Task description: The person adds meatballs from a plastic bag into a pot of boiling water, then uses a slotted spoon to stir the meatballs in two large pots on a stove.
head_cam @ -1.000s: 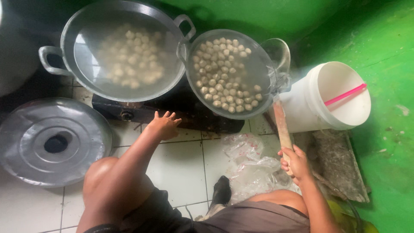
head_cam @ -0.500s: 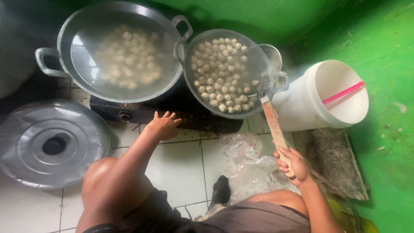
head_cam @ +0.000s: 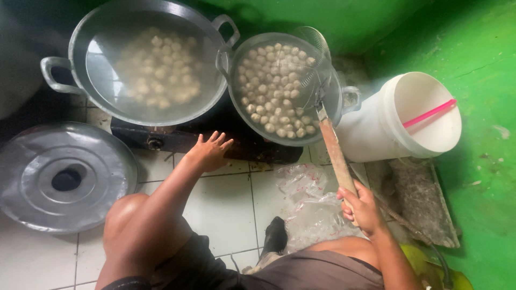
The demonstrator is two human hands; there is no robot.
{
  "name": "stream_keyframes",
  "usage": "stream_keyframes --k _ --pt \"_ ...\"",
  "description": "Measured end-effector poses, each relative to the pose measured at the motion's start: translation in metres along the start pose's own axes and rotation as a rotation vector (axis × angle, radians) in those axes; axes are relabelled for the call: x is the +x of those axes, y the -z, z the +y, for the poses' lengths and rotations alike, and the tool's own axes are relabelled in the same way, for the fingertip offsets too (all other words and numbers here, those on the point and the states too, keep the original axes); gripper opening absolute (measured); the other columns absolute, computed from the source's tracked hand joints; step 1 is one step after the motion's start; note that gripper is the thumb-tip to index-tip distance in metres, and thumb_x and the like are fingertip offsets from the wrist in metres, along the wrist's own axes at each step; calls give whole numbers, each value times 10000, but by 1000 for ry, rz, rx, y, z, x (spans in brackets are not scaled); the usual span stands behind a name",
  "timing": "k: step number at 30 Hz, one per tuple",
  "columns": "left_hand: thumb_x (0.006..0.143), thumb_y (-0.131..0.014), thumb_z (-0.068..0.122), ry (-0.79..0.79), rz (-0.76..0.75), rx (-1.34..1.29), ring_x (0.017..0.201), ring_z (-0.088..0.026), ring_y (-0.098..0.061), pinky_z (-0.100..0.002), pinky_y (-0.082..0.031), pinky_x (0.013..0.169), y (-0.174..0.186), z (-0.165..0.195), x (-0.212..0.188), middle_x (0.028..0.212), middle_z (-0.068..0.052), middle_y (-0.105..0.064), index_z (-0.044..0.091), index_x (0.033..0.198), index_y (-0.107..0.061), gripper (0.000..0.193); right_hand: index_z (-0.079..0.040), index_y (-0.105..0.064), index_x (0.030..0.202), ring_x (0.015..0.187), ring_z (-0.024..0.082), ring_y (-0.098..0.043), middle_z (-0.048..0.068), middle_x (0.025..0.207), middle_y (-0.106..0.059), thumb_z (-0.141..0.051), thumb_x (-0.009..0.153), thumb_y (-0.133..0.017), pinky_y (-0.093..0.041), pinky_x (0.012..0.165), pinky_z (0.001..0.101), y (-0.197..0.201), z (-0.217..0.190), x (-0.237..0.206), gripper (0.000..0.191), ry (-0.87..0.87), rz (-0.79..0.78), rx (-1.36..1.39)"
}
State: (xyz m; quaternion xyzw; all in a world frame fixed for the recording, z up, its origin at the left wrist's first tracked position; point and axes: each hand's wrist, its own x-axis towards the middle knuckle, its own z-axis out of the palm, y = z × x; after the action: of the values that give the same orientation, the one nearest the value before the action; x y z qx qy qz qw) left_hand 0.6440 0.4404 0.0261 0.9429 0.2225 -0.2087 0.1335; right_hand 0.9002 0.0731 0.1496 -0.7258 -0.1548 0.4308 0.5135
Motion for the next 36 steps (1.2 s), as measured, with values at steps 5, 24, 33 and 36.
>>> stream_keyframes --k 5,24,33,36 --pt "966 -571 563 20 -16 -7 1575 -324 -109 -651 -201 1212 -4 -6 1 1700 -119 -146 205 1632 -177 852 -23 -603 1051 505 78 -425 47 809 -577 -137 933 -642 -324 394 247 -8 -3 0 169 16 35 -75" --pt "971 -568 536 61 -89 14 1580 -324 -125 -662 -190 1215 -14 -16 -2 1702 -106 -170 230 1637 -184 828 -26 -565 952 450 94 -415 30 625 -483 -198 961 -650 -302 366 275 5 9 26 192 103 266 -150" --pt "968 -570 543 42 -88 23 1575 -337 -136 -683 -179 1209 -14 -14 3 1701 -109 -177 221 1637 -192 833 -32 -554 1018 506 95 -431 66 839 -571 -182 953 -630 -326 386 267 29 32 46 181 29 255 -41" --pt "966 -568 554 48 -89 -12 1581 -329 -134 -679 -171 1217 -12 -13 4 1704 -109 -175 227 1632 -215 822 -47 -549 1073 530 102 -436 86 888 -568 -191 949 -621 -324 403 260 33 33 47 203 -41 191 51"
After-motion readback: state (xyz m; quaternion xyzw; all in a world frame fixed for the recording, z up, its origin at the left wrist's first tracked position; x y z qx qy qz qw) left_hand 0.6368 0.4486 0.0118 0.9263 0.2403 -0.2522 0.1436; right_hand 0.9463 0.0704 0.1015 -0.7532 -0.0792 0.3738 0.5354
